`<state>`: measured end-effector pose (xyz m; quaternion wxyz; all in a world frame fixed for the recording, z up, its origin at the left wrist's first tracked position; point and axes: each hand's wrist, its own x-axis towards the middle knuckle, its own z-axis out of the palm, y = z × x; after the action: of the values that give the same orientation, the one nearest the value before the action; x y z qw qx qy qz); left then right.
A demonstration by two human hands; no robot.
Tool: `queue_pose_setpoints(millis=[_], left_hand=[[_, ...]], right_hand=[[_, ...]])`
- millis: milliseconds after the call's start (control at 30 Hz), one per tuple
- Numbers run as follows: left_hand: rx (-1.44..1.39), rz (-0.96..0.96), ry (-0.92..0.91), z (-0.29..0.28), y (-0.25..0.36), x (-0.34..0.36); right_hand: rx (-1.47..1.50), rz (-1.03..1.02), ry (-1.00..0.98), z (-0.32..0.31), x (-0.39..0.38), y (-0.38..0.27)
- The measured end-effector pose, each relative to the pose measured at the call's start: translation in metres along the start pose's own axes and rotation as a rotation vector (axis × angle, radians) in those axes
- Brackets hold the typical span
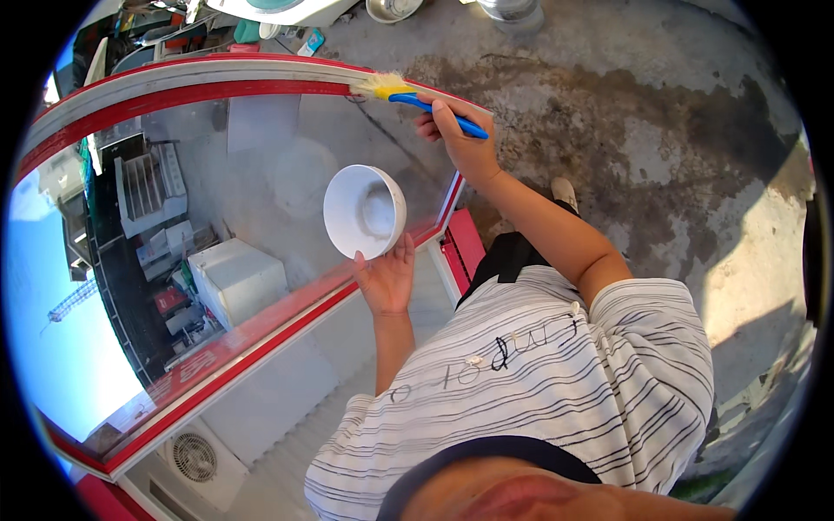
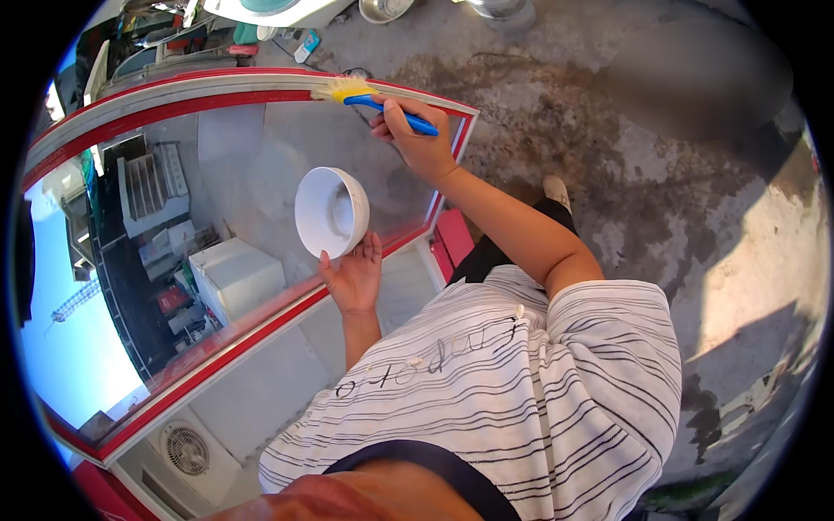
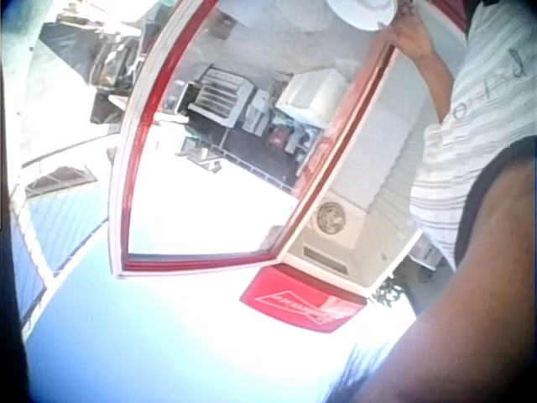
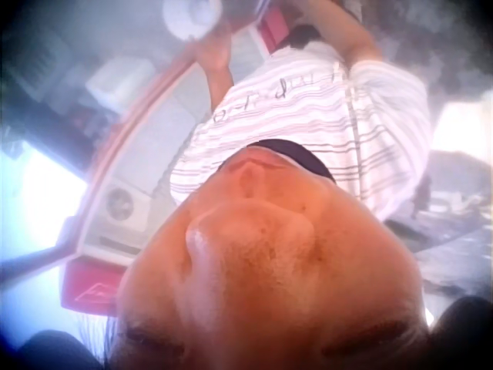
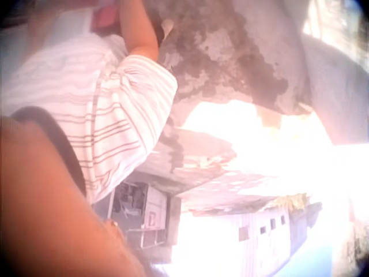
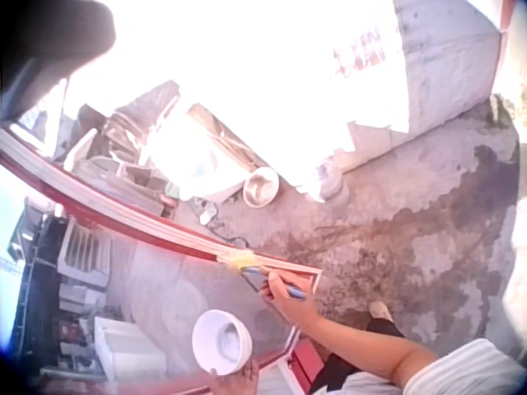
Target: The person applies a liquid from a bowl to the rubber seal and interior frame of an open refrigerator door using a paintbrush.
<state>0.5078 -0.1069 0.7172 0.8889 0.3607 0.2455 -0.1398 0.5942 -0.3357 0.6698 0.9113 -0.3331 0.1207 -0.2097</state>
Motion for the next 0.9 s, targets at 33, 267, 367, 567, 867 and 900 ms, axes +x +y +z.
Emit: queue_pose_setpoints(millis=[33,267,367,567,867,900], left_hand=[[0.003,0.008,-0.004,0.000,0.001,0.001],[-0.028,0.010,-0.042,-0.008,0.002,0.007],[0.059,0.063,-0.117,0.004,0.002,0.005],[0.017,0.122,-0.145,-0.013,0.002,-0.039],[0.059,0.095,-0.104,-0.020,0.001,-0.023],[0.058,0.091,-0.090,-0.019,0.005,-0.025]], right_hand=[[0.009,-0.003,-0.006,0.007,0.002,-0.005],[-0.128,0.089,0.035,-0.016,0.008,0.010],[-0.128,-0.089,-0.063,0.030,0.023,-0.034],[-0.115,-0.470,-0.452,0.187,0.047,-0.143],[-0.152,-1.065,-0.720,0.427,0.103,-0.366],[-0.116,-1.112,-0.760,0.446,0.103,-0.379]])
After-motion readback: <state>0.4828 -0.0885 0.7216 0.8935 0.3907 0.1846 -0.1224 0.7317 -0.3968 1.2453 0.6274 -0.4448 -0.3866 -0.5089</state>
